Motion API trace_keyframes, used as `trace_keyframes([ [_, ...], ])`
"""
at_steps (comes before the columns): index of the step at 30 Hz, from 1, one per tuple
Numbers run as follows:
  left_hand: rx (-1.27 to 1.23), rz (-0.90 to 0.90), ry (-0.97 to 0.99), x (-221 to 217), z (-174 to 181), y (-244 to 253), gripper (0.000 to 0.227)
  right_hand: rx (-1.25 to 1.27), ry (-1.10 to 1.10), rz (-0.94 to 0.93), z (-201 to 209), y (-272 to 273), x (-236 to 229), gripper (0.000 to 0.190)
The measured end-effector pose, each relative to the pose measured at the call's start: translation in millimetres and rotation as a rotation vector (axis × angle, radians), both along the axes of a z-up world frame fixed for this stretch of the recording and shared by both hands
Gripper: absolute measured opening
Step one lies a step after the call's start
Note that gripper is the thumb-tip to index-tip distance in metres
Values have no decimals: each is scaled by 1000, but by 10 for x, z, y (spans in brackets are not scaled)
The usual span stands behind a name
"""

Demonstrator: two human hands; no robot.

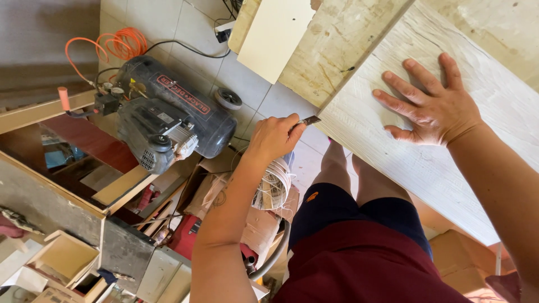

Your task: The person trims the edges of a wooden board using a utility knife. They hold the board firmly while sliding the knife along the side to remove excess veneer or material, repeating the action on different sides and edges.

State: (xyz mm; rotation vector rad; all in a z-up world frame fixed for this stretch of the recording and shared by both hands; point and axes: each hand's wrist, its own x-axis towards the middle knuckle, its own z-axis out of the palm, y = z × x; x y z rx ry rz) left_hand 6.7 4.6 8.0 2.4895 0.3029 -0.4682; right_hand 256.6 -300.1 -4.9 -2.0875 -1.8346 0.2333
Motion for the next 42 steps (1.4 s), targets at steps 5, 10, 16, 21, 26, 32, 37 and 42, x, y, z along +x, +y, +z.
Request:
trace_keyframes([
  [5, 28, -11, 26, -3, 16, -24, 32, -6, -48, -5, -18, -8, 1, 81],
  [10, 47, 2, 31, -24, -6, -40, 32, -1, -11, 4, 6, 10, 3, 80],
  [16, 53, -8, -13, -30, -27, -35, 32, 0, -43, 6, 9, 10, 7, 82],
  [21, 64, -3, -19, -41, -66, -34, 33, -7, -29, 8, 8, 3, 7, 82],
  [26, 38, 40, 0, -6, 136, 107, 32, -7, 2, 4, 17, 3, 0, 81],
  [32, 1, 73, 108, -22, 109, 125, 52, -6, -4, 0, -5, -1, -3, 82],
  [37, 15, 75, 118, 13, 38, 34, 54, 3, 0, -2, 4, 0, 8, 80],
  [42, -26, 72, 156, 57, 56, 24, 52, 5, -67, -3, 5, -3, 15, 81],
])
